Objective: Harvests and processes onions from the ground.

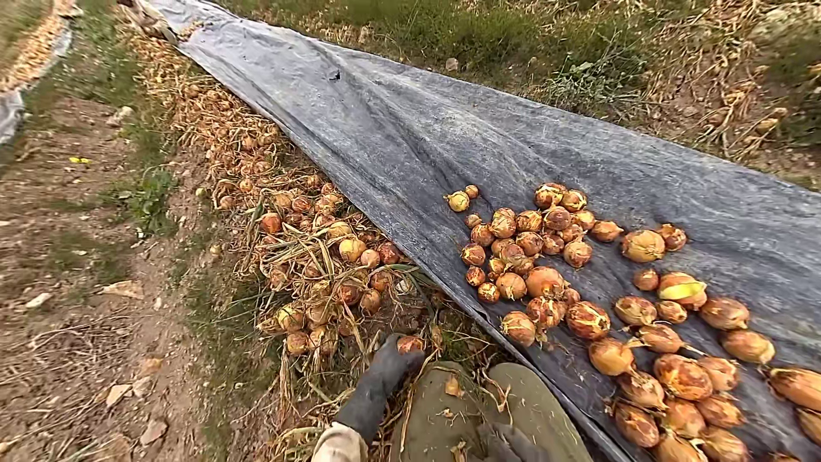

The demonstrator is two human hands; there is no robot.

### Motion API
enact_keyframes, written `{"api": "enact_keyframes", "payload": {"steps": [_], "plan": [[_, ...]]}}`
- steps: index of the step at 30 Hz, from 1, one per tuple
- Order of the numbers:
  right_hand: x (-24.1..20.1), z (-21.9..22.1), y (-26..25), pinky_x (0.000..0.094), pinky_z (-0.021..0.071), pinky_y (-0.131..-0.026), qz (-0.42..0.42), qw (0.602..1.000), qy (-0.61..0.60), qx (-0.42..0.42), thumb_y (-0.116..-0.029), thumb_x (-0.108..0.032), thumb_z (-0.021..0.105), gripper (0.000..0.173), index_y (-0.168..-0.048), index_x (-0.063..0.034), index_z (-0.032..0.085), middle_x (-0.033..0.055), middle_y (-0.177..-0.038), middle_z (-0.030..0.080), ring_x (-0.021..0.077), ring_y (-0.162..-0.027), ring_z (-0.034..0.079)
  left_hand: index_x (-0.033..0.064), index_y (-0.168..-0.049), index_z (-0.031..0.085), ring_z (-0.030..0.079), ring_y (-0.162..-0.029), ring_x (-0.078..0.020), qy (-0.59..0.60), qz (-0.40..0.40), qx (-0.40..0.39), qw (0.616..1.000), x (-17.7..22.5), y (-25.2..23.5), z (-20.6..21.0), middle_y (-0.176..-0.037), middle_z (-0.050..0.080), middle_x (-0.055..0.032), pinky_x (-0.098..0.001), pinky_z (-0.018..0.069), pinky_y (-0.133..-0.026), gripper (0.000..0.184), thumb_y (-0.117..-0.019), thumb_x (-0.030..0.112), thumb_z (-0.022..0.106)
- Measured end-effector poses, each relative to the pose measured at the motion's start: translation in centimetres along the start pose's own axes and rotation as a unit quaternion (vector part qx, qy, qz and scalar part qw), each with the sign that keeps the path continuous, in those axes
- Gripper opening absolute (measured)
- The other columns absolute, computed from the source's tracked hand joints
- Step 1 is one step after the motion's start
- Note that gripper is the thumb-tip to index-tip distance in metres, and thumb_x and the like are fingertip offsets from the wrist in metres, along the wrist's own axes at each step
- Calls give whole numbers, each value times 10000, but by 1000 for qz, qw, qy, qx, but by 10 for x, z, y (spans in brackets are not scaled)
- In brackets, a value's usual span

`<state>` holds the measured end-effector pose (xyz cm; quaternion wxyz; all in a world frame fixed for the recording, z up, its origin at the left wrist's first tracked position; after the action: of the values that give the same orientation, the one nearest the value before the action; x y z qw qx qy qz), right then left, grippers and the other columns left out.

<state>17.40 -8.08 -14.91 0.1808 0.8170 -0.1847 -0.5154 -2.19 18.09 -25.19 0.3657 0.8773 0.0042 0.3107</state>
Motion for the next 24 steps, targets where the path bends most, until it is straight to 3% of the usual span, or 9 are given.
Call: {"api": "enact_keyframes", "payload": {"steps": [3, 6, 9, 11, 13, 14, 16, 20, 24], "plan": [[-22, -11, -17, 533, 534, -977, -12, 999, 6, 29, -1074, -502, 391, 536, -1470, -185, 564, 126, -1236, 704, 278, -1095, 694, 129, -1472, 469, 713, -987, -214, 254, 121, 9, 959, 12, 90, -12, -1240, 680, -126, -391, 626, -788, 905, -725, 406, 896], [-51, -1, -33, 495, 534, -992, -51, 998, -34, 16, -1008, -615, 481, 633, -1518, -239, 490, 94, -1332, 661, 236, -1151, 671, 106, -1505, 451, 643, -1233, -202, 265, 256, -1, 930, 51, 169, -27, -1408, 601, -102, -383, 590, -1023, 987, -672, 256, 959], [-80, 14, -29, 429, 592, -756, -133, 975, -175, 15, -1024, -624, 417, 665, -1524, -188, 466, 99, -1221, 663, 184, -867, 677, 152, -1537, 465, 576, -1322, -209, 77, 356, 31, 931, 80, 217, -32, -1490, 546, -100, -412, 528, -1103, 980, -692, 239, 955], [-90, 18, -22, 385, 591, -642, -159, 958, -236, 30, -1069, -556, 353, 585, -1467, -165, 529, 79, -1119, 685, 160, -759, 663, 303, -1566, 429, 629, -1254, -226, -117, 320, 55, 939, 90, 238, -32, -1444, 589, -68, -466, 563, -1031, 958, -743, 353, 917], [-94, 18, -13, 355, 602, -841, -187, 967, -161, 58, -1104, -457, 331, 505, -1432, -172, 588, 29, -1227, 704, 115, -976, 699, 352, -1604, 341, 681, -1172, -256, -187, 220, 3, 958, 83, 248, -28, -1350, 664, -67, -534, 567, -989, 983, -780, 452, 868], [-96, 16, -8, 393, 575, -962, -217, 970, -72, 86, -1108, -416, 348, 479, -1451, -179, 585, 26, -1299, 698, 130, -1107, 693, 322, -1610, 332, 702, -1137, -272, -163, 173, -36, 971, 73, 249, -23, -1302, 696, -92, -549, 565, -981, 1011, -770, 469, 874], [-99, 12, 5, 500, 606, -845, -288, 940, 47, 179, -1084, -402, 433, 476, -1444, -140, 602, 85, -1201, 741, 226, -995, 743, 183, -1554, 413, 717, -1058, -226, -5, 119, -105, 987, 49, 246, -7, -1238, 705, -112, -452, 596, -949, 932, -771, 316, 901], [-76, -8, 9, 367, 602, -669, -227, 950, -70, 202, -1090, -352, 385, 454, -1457, -163, 572, 37, -1111, 729, 109, -755, 686, 54, -1169, 645, 580, -496, -105, 167, 62, -102, 979, 33, 253, -7, -810, 741, -49, -258, 485, -480, 235, -1007, 223, 664], [-30, -1, -4, 584, 536, -927, -46, 996, 49, 59, -1043, -600, 361, 609, -1444, -199, 581, 145, -1160, 724, 322, -1038, 707, 147, -1204, 707, 683, -760, -99, -46, 139, 4, 989, 70, 262, -24, -879, 740, 28, -331, 569, -773, 310, -1068, 357, 523]]}}
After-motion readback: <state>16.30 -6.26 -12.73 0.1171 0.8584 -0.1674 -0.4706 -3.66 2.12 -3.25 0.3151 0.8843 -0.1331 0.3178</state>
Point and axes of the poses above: each hand's wrist, its own y-axis away from the middle knuckle, its own z-axis out of the palm, x = y × z, the point moved 7 cm from there along -y, towards the middle knuckle
